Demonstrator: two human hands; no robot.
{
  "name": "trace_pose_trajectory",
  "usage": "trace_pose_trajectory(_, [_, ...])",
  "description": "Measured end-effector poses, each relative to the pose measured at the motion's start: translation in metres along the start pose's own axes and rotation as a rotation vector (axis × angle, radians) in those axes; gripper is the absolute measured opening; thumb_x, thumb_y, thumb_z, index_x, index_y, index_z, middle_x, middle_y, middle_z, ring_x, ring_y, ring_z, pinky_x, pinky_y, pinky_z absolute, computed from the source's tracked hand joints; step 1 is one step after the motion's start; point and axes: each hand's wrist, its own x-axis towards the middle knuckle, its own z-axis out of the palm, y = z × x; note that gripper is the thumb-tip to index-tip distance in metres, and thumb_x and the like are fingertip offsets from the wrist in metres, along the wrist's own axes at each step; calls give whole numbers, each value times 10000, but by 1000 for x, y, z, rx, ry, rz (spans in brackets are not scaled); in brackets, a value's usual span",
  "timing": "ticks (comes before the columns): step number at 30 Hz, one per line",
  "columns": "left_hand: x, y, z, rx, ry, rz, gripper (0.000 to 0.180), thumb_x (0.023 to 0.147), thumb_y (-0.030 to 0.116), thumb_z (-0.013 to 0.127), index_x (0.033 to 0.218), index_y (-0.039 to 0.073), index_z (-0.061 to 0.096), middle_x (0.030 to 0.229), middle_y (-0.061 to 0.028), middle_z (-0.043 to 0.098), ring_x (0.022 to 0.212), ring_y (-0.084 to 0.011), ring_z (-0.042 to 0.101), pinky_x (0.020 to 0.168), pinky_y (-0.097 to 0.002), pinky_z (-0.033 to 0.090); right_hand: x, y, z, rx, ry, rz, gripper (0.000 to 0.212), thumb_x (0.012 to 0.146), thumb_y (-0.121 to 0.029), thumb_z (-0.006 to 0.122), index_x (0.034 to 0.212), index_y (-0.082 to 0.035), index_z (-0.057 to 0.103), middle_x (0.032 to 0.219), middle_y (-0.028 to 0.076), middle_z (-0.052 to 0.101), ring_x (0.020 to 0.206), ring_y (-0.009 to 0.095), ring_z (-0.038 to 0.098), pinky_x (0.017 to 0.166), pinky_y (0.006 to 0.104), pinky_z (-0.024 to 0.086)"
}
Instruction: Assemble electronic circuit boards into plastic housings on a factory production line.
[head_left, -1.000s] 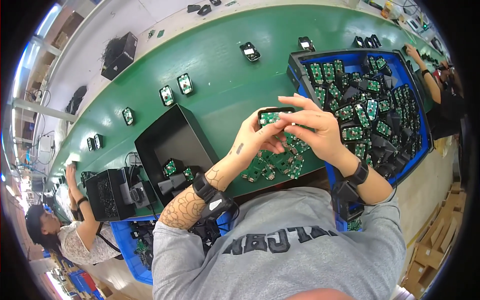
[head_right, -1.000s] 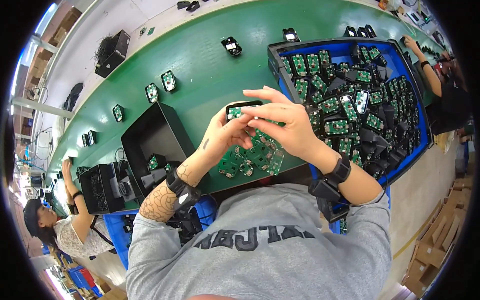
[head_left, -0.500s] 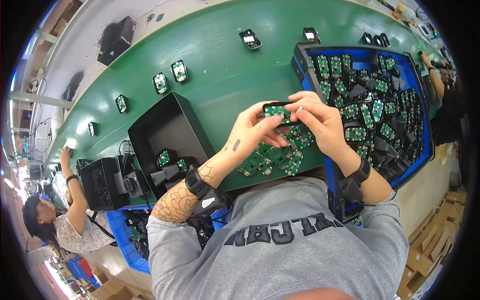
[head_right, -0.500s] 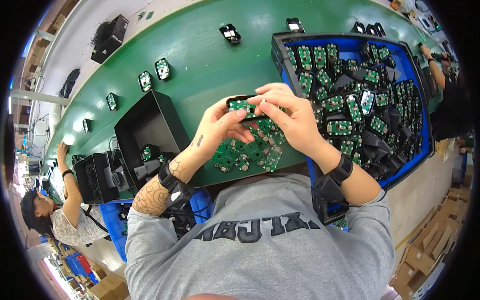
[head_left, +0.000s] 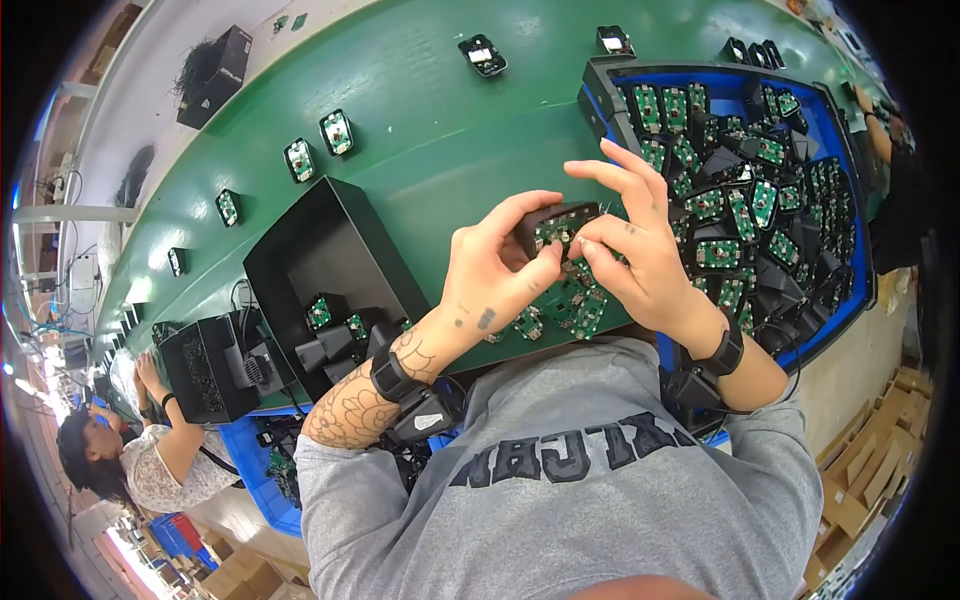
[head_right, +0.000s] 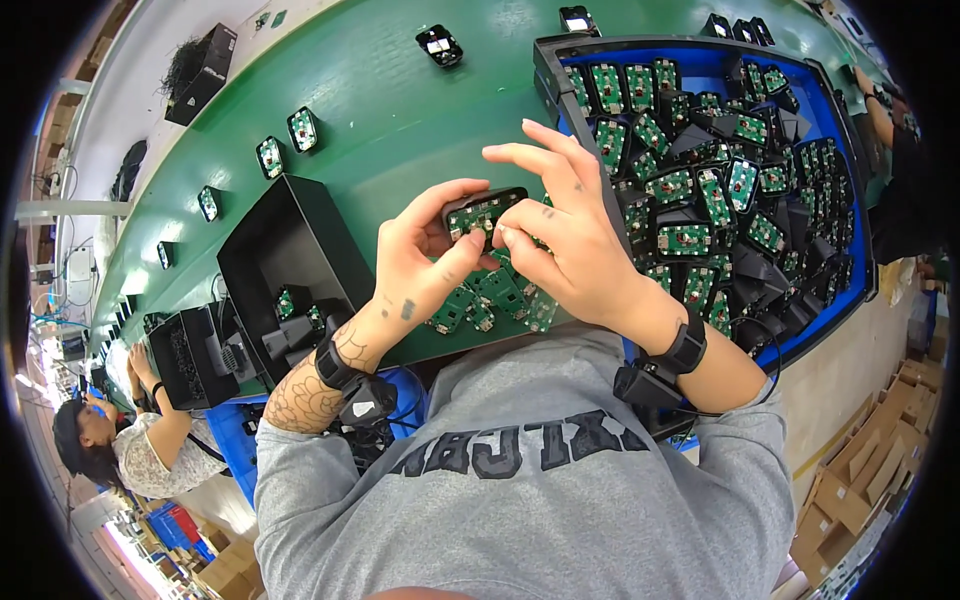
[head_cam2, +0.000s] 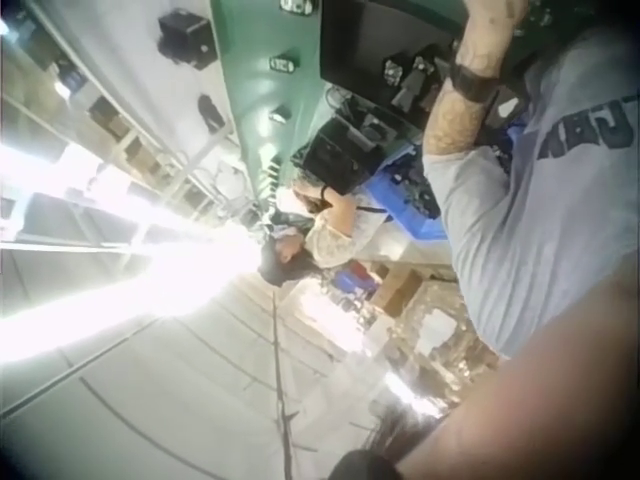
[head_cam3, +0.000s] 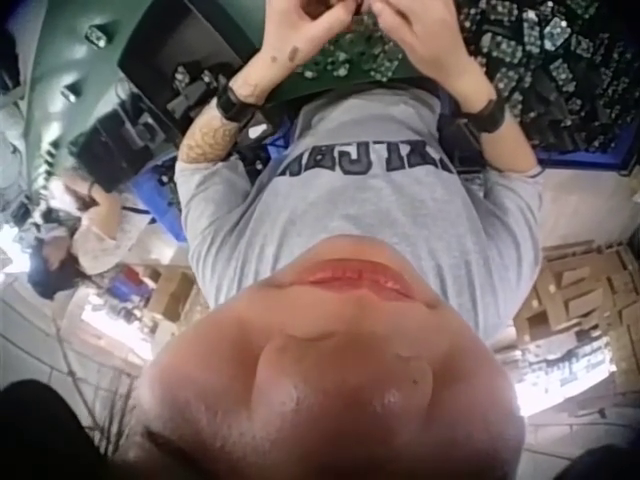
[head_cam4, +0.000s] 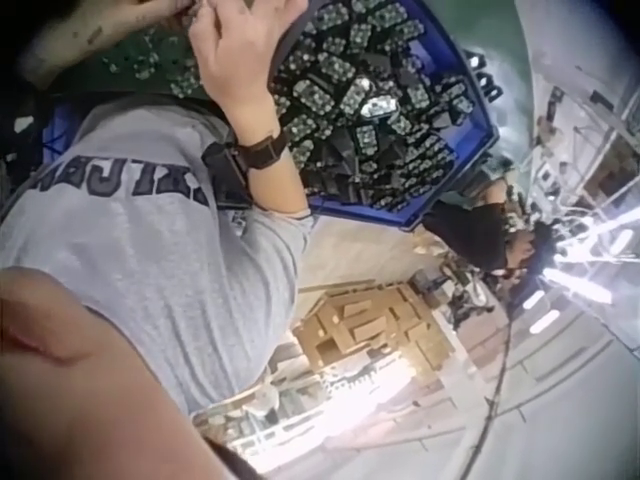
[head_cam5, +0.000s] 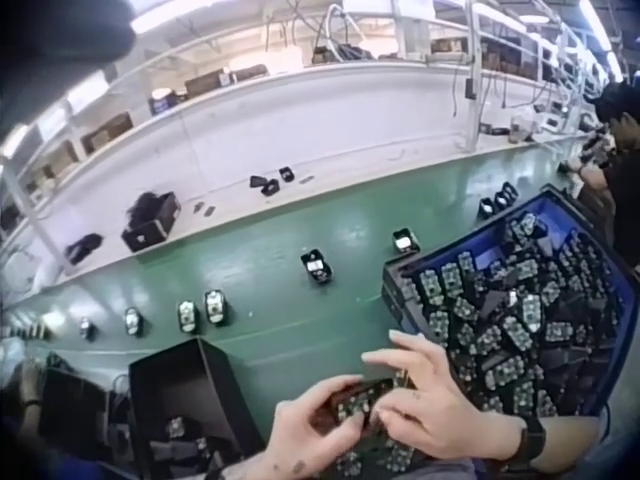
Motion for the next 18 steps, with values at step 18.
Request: trace_pose_trajectory(18, [0, -4, 3, 270, 59, 99, 433, 765, 87, 673, 1181, 2, 587, 824, -92, 694, 629, -119, 671, 600, -253, 558, 2, 9, 9, 128, -93, 39, 73, 699, -57, 572, 635, -22, 560, 1334, 125, 516, 1360, 387, 301, 1092, 517, 263])
